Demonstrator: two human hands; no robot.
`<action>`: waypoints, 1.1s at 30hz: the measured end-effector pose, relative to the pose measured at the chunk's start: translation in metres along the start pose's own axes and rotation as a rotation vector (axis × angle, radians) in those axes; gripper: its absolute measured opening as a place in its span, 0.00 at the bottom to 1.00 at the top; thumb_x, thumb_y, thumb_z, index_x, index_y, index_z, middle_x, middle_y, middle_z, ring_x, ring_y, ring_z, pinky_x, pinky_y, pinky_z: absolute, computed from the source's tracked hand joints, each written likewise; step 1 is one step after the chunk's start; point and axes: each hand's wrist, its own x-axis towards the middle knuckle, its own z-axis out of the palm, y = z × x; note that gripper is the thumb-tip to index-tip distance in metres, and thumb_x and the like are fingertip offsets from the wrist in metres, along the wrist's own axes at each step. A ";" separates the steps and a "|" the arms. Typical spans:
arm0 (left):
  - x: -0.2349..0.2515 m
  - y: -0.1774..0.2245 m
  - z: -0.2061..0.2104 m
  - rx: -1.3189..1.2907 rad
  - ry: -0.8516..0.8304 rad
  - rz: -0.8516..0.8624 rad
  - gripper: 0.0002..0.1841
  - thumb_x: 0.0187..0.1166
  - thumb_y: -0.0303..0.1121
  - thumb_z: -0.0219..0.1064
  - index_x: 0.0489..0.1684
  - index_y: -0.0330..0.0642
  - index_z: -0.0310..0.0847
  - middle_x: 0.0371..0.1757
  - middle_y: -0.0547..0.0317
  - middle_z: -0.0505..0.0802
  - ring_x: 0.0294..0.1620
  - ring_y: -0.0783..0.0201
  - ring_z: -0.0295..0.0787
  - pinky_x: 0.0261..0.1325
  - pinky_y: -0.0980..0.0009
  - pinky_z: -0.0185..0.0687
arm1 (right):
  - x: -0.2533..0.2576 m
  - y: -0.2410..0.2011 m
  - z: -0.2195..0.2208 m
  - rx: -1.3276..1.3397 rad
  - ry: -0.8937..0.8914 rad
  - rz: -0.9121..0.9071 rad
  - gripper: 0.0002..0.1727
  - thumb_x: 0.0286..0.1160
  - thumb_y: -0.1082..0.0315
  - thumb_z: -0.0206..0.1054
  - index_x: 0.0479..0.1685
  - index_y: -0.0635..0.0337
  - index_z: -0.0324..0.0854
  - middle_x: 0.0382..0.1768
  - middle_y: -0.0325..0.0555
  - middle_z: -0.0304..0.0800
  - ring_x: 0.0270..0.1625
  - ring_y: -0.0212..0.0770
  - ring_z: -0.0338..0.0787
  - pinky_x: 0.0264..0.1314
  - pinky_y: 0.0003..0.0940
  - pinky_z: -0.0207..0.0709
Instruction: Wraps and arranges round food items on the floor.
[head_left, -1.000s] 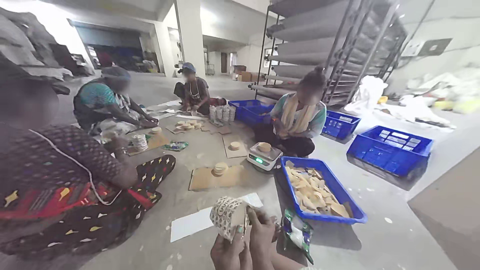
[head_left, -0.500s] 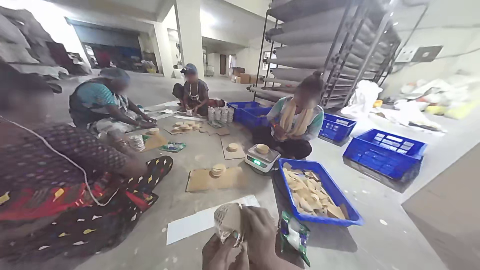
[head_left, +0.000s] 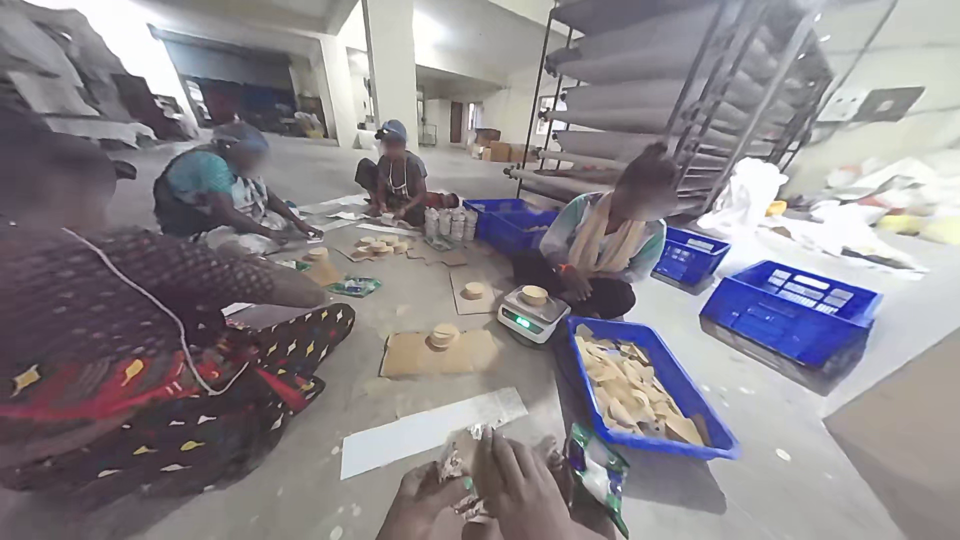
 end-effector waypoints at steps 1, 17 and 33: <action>0.001 0.000 -0.003 0.026 -0.021 -0.025 0.07 0.68 0.17 0.68 0.41 0.32 0.83 0.33 0.62 0.94 0.37 0.70 0.93 0.50 0.69 0.90 | 0.004 0.009 -0.002 0.182 -0.014 0.051 0.14 0.57 0.75 0.75 0.45 0.64 0.94 0.45 0.52 0.96 0.45 0.50 0.95 0.43 0.40 0.89; 0.010 0.028 -0.022 0.306 -0.556 -0.144 0.10 0.63 0.23 0.62 0.24 0.54 0.83 0.24 0.80 0.90 0.28 0.83 0.86 0.38 0.78 0.83 | 0.025 0.035 -0.026 0.746 -0.088 -0.018 0.05 0.63 0.67 0.77 0.33 0.58 0.94 0.36 0.44 0.96 0.42 0.40 0.93 0.47 0.30 0.85; 0.036 0.015 -0.042 0.507 -0.700 -0.326 0.05 0.65 0.26 0.64 0.25 0.48 0.77 0.24 0.77 0.86 0.29 0.80 0.84 0.41 0.75 0.82 | -0.015 0.014 0.010 0.509 -0.038 -0.370 0.07 0.66 0.74 0.69 0.34 0.53 0.93 0.45 0.43 0.96 0.47 0.43 0.94 0.50 0.34 0.87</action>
